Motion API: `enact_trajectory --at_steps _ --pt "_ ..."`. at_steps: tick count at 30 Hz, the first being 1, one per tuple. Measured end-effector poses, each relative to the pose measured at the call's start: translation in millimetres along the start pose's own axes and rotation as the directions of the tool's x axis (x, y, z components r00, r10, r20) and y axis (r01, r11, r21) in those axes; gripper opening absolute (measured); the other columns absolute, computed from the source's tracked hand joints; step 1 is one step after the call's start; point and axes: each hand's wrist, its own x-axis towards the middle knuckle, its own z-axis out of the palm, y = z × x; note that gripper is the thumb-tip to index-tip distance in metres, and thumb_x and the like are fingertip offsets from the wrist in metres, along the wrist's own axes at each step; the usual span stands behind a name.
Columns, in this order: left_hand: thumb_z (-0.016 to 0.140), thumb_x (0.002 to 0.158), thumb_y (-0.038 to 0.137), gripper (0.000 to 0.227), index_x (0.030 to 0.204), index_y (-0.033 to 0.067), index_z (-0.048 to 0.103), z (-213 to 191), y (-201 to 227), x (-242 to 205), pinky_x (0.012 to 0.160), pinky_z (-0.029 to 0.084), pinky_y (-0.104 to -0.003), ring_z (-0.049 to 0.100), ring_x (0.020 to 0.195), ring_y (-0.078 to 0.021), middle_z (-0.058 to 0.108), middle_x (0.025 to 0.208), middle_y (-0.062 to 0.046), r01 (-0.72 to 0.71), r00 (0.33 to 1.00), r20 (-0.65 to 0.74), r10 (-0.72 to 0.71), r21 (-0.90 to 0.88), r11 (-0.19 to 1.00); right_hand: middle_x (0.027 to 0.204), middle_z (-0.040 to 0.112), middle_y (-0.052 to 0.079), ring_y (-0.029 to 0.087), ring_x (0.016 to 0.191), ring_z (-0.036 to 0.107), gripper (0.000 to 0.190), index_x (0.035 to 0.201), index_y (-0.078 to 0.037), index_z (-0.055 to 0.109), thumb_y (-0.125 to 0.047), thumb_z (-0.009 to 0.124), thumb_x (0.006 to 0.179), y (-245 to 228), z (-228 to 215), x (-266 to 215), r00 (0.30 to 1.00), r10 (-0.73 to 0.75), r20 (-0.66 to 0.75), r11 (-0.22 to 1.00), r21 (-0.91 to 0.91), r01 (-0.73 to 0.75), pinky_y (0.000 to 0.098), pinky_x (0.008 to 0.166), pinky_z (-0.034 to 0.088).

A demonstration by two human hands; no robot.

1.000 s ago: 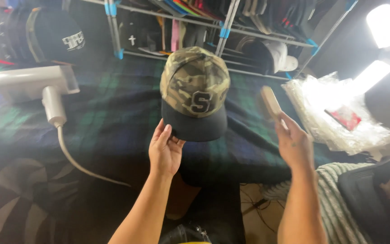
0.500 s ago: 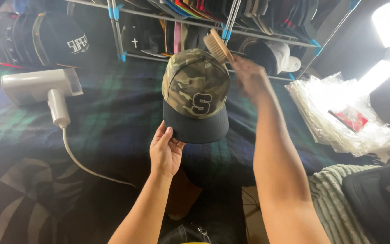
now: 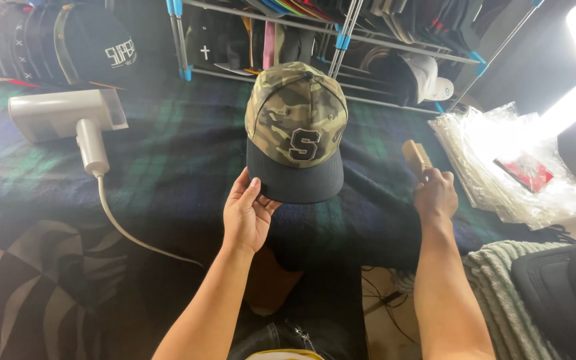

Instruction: Steaming and brushing a camouflage baseball cap to finish it, using a wooden head form.

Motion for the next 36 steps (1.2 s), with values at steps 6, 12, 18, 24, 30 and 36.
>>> enact_trajectory --at_steps 6,12,18,24,30,36 --pt "0.058 0.1 0.005 0.032 0.131 0.0098 0.062 0 2 0 0.074 0.066 -0.047 0.076 0.089 -0.0361 0.074 0.106 -0.021 -0.013 1.0 0.008 0.013 0.023 1.0 0.119 0.061 0.004 0.032 0.119 0.059 0.038 0.133 -0.031 0.07 -0.031 0.07 0.095 7 23 5 0.993 -0.049 0.108 0.991 -0.119 0.061 0.0605 0.104 0.044" --pt "0.063 0.099 0.017 0.049 0.146 0.0093 0.051 -17 1 25 0.089 0.059 -0.041 0.071 0.105 -0.0313 0.071 0.12 -0.019 -0.075 0.987 -0.122 0.105 0.234 0.969 0.128 0.06 -0.004 0.024 0.12 0.059 0.034 0.131 -0.029 0.067 -0.048 0.057 0.104 -59 -38 -43 0.995 -0.009 0.101 0.911 0.411 -0.033 0.0705 0.098 0.042" --pt "0.069 0.1 0.035 0.067 0.153 0.0054 0.042 17 34 80 0.121 0.023 -0.057 0.031 0.147 -0.046 0.046 0.151 -0.03 -0.13 0.978 -0.099 0.184 0.404 0.906 0.147 0.047 0.037 0.05 0.141 0.042 0.074 0.151 0.003 0.039 -0.053 0.054 0.105 -176 -95 -89 0.891 -0.252 0.377 0.194 0.922 -0.335 0.0645 0.114 0.031" --pt "0.067 0.092 0.047 0.065 0.139 0.0019 0.058 83 55 63 0.111 0.043 -0.057 0.054 0.133 -0.0436 0.061 0.135 -0.03 0.046 0.995 -0.098 -0.006 0.407 0.912 0.173 0.006 0.013 0.036 0.157 0.001 0.075 0.164 -0.031 0.017 -0.057 0.043 0.098 -256 -183 -128 0.75 -0.291 0.594 0.054 0.793 -0.607 0.0625 0.123 0.007" --pt "0.073 0.088 0.05 0.065 0.134 0.0053 0.064 40 44 113 0.102 0.054 -0.055 0.067 0.117 -0.0405 0.068 0.124 -0.028 0.061 0.988 -0.155 0.001 0.394 0.917 0.172 0.016 0.007 0.037 0.154 0.019 0.08 0.161 -0.041 0.02 -0.069 0.048 0.091 -256 -145 -110 0.747 -0.186 0.638 0.065 0.767 -0.639 0.0613 0.123 0.023" --pt "0.074 0.088 0.046 0.056 0.13 0.0091 0.068 66 46 123 0.101 0.055 -0.052 0.068 0.114 -0.0375 0.07 0.117 -0.026 0.073 0.989 -0.148 -0.006 0.447 0.892 0.174 0.006 -0.003 0.024 0.159 0.003 0.075 0.161 -0.044 0.015 -0.072 0.033 0.093 -255 -133 -85 0.743 -0.181 0.644 0.275 0.759 -0.59 0.0607 0.124 0.001"
